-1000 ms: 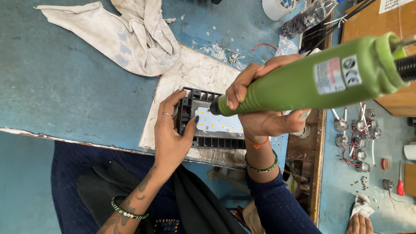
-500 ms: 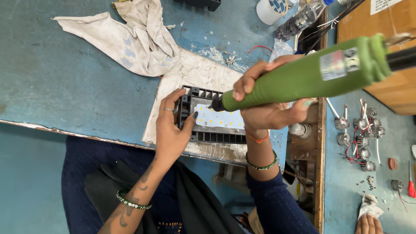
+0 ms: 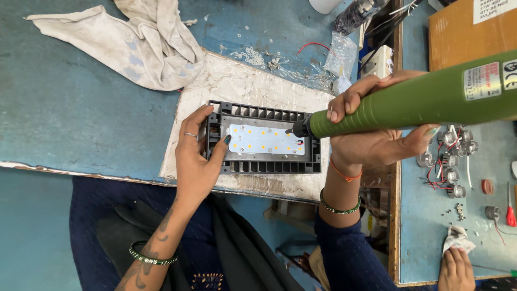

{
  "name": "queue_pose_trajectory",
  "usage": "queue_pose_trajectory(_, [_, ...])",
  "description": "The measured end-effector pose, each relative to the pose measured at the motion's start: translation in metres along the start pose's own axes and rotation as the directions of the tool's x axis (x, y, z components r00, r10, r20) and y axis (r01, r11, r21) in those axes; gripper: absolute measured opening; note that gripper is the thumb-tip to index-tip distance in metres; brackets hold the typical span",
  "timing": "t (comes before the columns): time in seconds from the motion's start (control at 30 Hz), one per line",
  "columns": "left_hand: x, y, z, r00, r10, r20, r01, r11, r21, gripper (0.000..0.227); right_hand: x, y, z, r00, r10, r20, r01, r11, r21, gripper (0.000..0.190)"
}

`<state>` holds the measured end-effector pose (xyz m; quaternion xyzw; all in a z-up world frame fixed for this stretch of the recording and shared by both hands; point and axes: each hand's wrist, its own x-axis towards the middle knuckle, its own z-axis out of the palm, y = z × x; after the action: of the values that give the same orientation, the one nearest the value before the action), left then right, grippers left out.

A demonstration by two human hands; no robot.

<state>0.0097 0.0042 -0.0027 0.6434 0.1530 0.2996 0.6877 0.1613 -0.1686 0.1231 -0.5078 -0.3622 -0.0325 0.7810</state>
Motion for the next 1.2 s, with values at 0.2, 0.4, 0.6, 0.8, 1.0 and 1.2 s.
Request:
queue_pose_trajectory(0.2, [-0.001,0.003,0.000,1.000,0.011,0.010,-0.011,1.000,-0.002,0.061,0.003,0.002,-0.007,0.999,-0.034,-0.039,0.034,0.999,0.012,0.072])
queue_pose_trajectory(0.4, [-0.001,0.005,0.000,1.000,0.024,0.016,-0.023,1.000,-0.019,0.061,-0.012,-0.004,0.007,1.000,-0.007,0.013,0.007,1.000,0.016,0.072])
queue_pose_trajectory(0.6, [-0.001,0.003,-0.001,1.000,0.016,0.017,-0.016,1.000,-0.013,0.061,-0.013,0.013,0.017,0.999,-0.033,0.012,0.033,0.999,0.011,0.071])
queue_pose_trajectory(0.8, [0.000,0.005,-0.002,1.000,0.007,0.018,-0.007,1.000,0.022,0.061,-0.008,0.023,0.019,1.000,-0.005,0.016,0.005,0.999,0.048,0.072])
queue_pose_trajectory(1.0, [0.000,0.005,-0.002,1.000,-0.016,0.025,0.015,1.000,0.022,0.060,-0.005,0.025,0.019,0.999,0.006,0.039,-0.008,0.999,0.049,0.070])
queue_pose_trajectory(1.2, [-0.001,0.005,-0.002,1.000,0.002,0.012,-0.003,1.000,0.025,0.061,-0.003,0.028,0.023,0.997,0.059,0.055,-0.060,0.998,0.032,0.075])
